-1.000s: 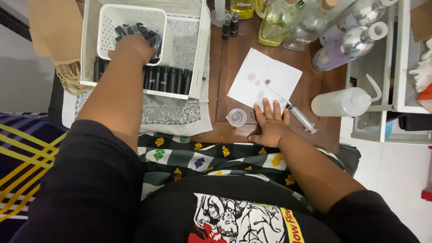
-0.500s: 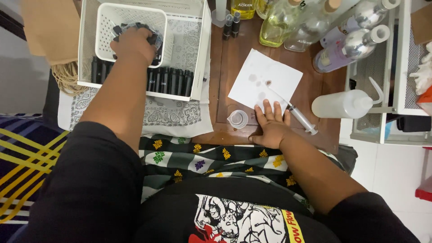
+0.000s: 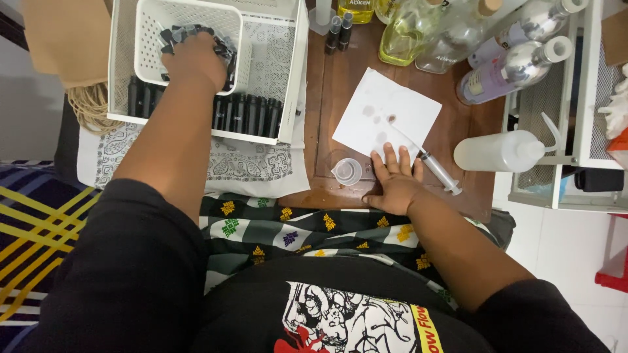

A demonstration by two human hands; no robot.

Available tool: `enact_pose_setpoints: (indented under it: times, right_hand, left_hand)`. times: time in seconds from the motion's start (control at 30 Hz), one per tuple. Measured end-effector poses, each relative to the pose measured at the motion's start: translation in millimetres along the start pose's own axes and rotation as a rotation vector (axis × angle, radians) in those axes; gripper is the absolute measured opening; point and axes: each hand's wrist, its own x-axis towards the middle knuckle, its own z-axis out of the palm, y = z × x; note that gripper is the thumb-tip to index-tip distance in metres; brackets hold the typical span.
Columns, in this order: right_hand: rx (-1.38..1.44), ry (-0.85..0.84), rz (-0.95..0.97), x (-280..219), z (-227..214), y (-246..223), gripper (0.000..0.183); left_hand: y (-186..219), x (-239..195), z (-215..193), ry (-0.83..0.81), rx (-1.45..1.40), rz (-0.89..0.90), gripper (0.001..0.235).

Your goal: The person sits at a table and uses a syringe to transfer liquid from a large bottle into a small plastic cup. They then pour the liquid from the cup into a small black bottle and place the filled bottle into a white basket. The person repeats this process with another bottle.

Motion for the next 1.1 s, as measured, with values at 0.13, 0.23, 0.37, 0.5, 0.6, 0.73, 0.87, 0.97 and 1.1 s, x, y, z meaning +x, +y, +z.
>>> enact_pose_setpoints:
  times: [0.13,0.23,0.37,0.5,0.6,0.73,0.87,0.97,1.1]
  right_hand:
    - [-0.028,0.023,0.008,5.8,4.4,1.2,0.115]
    - [-0.009,-0.022,0.016,1.5,-0.5,-0.4,0.111]
    - [-0.001,-0.034,0.017,-3.1,-4.4,-2.7,0.111]
    - [-0.008,0.023,-0.004,12.6,9.2,6.0,0.115]
    - [0.013,-0.051,0.016,-3.6,-6.1,-1.9,0.109]
    - [0.011,-0.046,0.027,-2.8,-5.7,-1.8,0.110]
    - [0.005,-0.003,0.001,5.9,2.4,3.7,0.112]
    - [0.016,0.001,-0.007,4.2,1.9,3.2,0.112]
    - [-0.007,-0.002,0.010,8.7,5.2,4.6,0.112]
  left_hand:
    - [-10.5,12.5,12.7,0.124,-0.077,0.068,0.043]
    - [-2.8,-1.0,-3.4,-0.091,0.018,0.166,0.042]
    - [-1.2,-8.4,-11.6,-0.174,-0.032,0.184,0.047]
    - [-6.2,1.4,-3.2,-0.166,-0.053,0.168,0.034]
    - [8.3,-31.5,-35.7,-0.278,-0.087,0.118,0.047]
    - [17.1,-42.6,-48.5,-0.304,-0.062,0.116,0.051]
    - [17.5,-45.0,-52.3,-0.395,-0.098,0.119,0.052]
    - [19.9,-43.9,-51.4,-0.383,-0.019,0.136,0.050]
    - [13.4,-28.2,-34.0,-0.209,-0.012,0.130,0.042]
